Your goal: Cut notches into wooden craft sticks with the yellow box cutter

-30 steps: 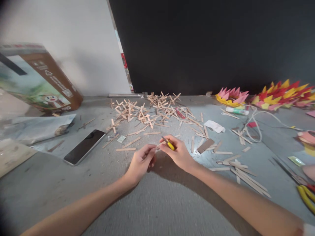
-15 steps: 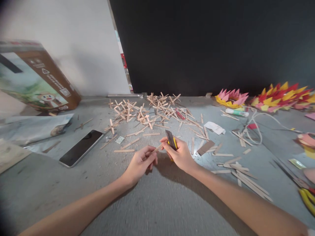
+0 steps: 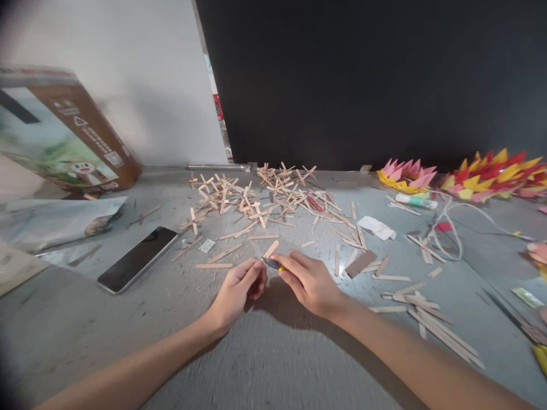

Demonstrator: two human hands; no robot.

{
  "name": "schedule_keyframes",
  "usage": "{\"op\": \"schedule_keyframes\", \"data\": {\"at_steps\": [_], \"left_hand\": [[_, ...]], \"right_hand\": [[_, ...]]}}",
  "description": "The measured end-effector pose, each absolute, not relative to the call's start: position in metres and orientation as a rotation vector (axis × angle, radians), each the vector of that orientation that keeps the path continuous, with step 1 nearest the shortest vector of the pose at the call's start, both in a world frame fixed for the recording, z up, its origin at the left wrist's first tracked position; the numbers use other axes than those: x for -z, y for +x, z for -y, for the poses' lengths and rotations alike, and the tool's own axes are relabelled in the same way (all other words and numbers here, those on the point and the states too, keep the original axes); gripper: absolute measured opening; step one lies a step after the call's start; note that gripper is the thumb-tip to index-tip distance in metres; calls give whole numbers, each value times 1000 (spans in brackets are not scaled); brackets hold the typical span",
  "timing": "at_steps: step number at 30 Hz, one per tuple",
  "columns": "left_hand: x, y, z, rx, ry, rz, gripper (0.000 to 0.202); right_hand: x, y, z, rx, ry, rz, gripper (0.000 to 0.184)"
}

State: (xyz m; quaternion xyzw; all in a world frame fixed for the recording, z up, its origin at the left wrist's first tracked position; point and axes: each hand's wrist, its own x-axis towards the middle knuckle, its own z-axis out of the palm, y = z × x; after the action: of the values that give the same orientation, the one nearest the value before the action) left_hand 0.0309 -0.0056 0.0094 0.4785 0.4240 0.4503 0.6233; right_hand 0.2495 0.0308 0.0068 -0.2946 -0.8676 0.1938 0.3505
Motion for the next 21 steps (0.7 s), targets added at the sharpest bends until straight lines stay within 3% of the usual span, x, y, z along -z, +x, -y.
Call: {"op": "schedule_keyframes", "data": {"at_steps": [10,21], "left_hand": [[-5,35,5,-1076,1012,-763,44],[-9,36,5,-1052,1045,-772,47]], "right_hand": [[-12,243,-31,-450,-739,2232,48],[-9,246,-33,-461,-767,2239,36]]}}
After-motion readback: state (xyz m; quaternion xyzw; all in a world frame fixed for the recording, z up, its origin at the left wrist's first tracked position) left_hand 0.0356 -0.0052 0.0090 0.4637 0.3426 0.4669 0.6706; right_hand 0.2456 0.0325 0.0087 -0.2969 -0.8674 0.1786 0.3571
